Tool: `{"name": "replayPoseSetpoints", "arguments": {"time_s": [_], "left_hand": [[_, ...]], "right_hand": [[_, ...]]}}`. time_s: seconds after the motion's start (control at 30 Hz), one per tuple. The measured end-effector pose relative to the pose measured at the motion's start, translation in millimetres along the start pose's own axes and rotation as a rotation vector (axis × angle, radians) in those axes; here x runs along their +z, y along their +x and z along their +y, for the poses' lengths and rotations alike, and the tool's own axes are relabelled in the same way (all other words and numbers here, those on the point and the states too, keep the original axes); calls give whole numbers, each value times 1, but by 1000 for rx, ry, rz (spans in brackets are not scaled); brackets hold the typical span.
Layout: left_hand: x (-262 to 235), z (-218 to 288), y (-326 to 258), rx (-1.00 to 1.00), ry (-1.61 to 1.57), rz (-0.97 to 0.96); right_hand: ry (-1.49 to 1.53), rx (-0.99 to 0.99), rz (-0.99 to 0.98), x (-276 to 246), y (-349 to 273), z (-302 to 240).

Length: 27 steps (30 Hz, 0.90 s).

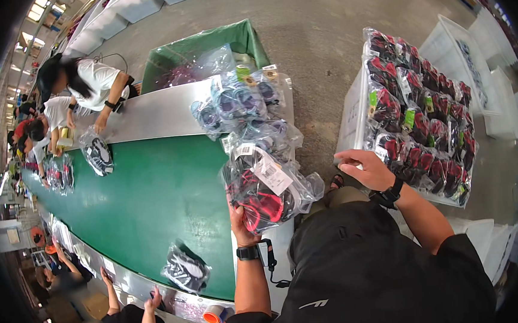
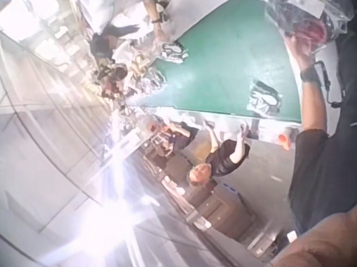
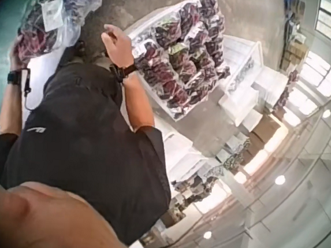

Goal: The person repeatedly picks packaged sandals from a white bin and places them onto a green conveyor belt. The person handles the items one at a time and moves them along the belt for downstream processing.

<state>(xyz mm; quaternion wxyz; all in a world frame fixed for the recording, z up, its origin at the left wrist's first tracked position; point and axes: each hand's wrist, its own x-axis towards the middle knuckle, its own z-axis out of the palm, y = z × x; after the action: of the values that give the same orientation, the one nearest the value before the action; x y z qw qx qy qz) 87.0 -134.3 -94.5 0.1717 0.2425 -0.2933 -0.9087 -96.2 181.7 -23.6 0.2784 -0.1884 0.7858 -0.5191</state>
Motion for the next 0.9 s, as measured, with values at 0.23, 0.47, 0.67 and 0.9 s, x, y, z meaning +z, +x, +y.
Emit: {"name": "replayPoseSetpoints", "arguments": {"time_s": [0.23,0.47,0.67,0.9], "left_hand": [[66,-6,-2,134,262,-12],[105,-38,1,66,301,-48],[133,-79,-5,-19,318,-69],[208,-172,-20,-416,336,-39]], "right_hand": [[18,-172,53,-13,-6,-35],[-156,-292,47,-39,-23,-57],[-314,-403,94,-75,-49,-60],[-386,-637,34,-130,-92,-13]]}}
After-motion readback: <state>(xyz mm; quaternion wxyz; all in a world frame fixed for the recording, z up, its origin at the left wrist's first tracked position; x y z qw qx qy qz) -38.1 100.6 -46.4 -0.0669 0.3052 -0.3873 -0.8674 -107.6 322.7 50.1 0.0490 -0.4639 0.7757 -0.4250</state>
